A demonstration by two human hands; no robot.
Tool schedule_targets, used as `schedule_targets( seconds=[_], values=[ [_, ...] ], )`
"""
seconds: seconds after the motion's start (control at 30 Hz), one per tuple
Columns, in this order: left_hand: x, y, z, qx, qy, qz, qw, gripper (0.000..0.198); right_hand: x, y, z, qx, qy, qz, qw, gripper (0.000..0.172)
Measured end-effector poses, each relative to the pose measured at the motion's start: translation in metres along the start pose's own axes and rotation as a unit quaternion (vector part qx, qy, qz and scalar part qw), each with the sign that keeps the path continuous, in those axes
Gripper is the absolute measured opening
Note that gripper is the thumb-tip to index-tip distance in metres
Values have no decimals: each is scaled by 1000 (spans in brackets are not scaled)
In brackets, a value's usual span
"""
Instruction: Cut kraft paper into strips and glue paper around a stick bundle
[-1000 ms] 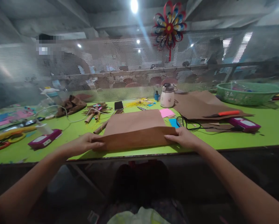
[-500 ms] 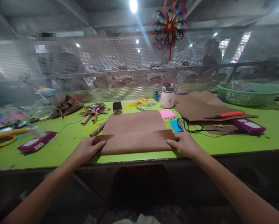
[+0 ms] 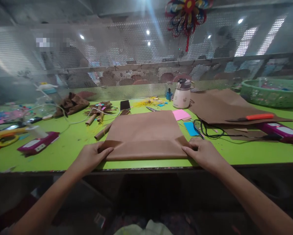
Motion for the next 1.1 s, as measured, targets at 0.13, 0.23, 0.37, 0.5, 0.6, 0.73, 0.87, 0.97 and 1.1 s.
schedule_targets(
  seconds=[0.13, 0.23, 0.37, 0.5, 0.6, 0.73, 0.87, 0.97, 1.1],
  values=[
    [-5, -5, 2, -17, -6, -28, 999, 33, 1, 2, -2, 13, 5, 1, 1000, 55],
    [-5, -5, 3, -16, -18, -51, 998, 33, -4, 5, -2, 11, 10, 4, 1000, 54],
    [-2, -6, 6, -26, -42, -98, 994, 37, -11, 8, -2, -1, 12, 15, 1000, 50],
    [-4, -9, 11, -55, -64, -131, 988, 52, -13, 9, -1, -21, 6, 16, 1000, 47],
    [-9, -10, 15, -62, -72, -156, 983, 60, -14, 9, 1, -37, -1, 9, 999, 46],
    [-15, -11, 18, -96, -43, -183, 977, 62, -17, 11, 3, -48, 0, -2, 999, 40],
    [-13, -9, 19, -113, -30, -191, 975, 58, -18, 12, 4, -47, -3, -10, 999, 33],
    [-8, -7, 17, -113, -27, -182, 976, 54, -15, 11, 5, -45, -3, -10, 999, 32],
    [5, -4, 11, -106, -27, -131, 985, 48, -8, 8, 7, -54, -5, -8, 998, 27]
  ],
)
Point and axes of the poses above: each hand's wrist, its own z-axis away from the middle knuckle, its own y-axis out of the palm, x = y × z, the point moved 8 cm from there along -z, towards the middle knuckle, and after that the axes turned 12 degrees about y, right-handed, at the moved point
